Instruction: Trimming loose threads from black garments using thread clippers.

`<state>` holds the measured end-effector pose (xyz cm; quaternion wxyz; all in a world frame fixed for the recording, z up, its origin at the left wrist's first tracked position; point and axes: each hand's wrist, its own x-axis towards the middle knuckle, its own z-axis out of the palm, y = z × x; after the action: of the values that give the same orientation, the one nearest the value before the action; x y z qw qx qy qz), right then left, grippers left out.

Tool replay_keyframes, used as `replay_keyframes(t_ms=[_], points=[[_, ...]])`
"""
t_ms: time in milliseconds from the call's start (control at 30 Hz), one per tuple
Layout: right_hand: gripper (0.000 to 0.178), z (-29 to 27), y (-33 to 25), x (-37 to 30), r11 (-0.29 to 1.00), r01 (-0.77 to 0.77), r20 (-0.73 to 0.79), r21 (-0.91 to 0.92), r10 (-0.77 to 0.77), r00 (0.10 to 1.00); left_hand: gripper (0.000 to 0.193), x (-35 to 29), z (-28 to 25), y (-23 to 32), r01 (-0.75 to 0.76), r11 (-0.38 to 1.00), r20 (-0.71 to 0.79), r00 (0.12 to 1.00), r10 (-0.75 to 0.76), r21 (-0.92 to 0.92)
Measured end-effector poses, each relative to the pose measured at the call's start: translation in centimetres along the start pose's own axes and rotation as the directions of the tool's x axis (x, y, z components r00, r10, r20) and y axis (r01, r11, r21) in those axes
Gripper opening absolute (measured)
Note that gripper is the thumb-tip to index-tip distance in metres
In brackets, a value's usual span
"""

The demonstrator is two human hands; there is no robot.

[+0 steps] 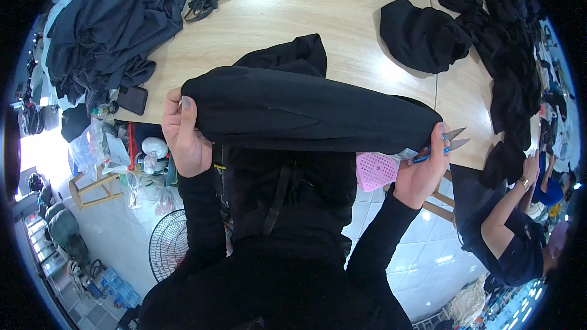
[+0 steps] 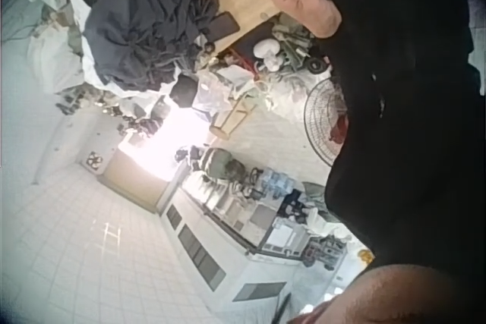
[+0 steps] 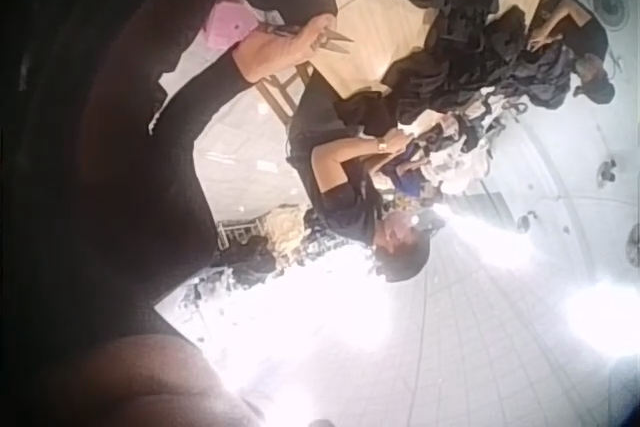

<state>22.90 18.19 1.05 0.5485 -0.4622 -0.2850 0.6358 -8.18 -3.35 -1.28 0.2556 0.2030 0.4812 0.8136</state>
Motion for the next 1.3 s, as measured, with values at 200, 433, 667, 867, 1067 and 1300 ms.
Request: replay_keyframes(t_ms=[200,433,667,867,1067,1300], points=[[0.013,-0.4,0.1,-0.5,1.0,0.006,-0.007,-0.014,-0.006,1.0,0.021,0.1,-0.1,-0.7,0.023,0.999,-0.012,1.0,-0.024,-0.048],[0.025,-2.8,0.3,0.9,0.609,0.209,0.13,-0.765,-0.171,0.977,0.05,-0.7,-4.7,2.2,0.29,0.85,0.169,0.903,-0.395,0.439],[0.027,5.3,5.1,0.4,0.551,0.487,0.481,-0.678,-0.169,0.86,0.049,2.0,-1.8,-2.9,0.304,0.655,-0.133,0.945,-0.299,0.691],[0.027,12.7,11.6,5.9,0.346,0.665,0.698,-0.662,-0.037,0.715,0.026,5.6,-0.9,-5.4,0.074,0.414,-0.04,0.995,-0.091,0.907],[0.02,9.8,0.3,6.3,0.8,0.545,0.564,-0.25,-0.337,0.754,0.019,5.5,1.2,1.4,-0.184,0.643,-0.049,0.944,0.327,0.743],[0.027,3.9,-2.1,5.6,0.766,0.584,0.575,-0.268,-0.359,0.735,0.024,3.2,1.0,2.9,-0.188,0.87,0.011,0.979,0.205,0.457]])
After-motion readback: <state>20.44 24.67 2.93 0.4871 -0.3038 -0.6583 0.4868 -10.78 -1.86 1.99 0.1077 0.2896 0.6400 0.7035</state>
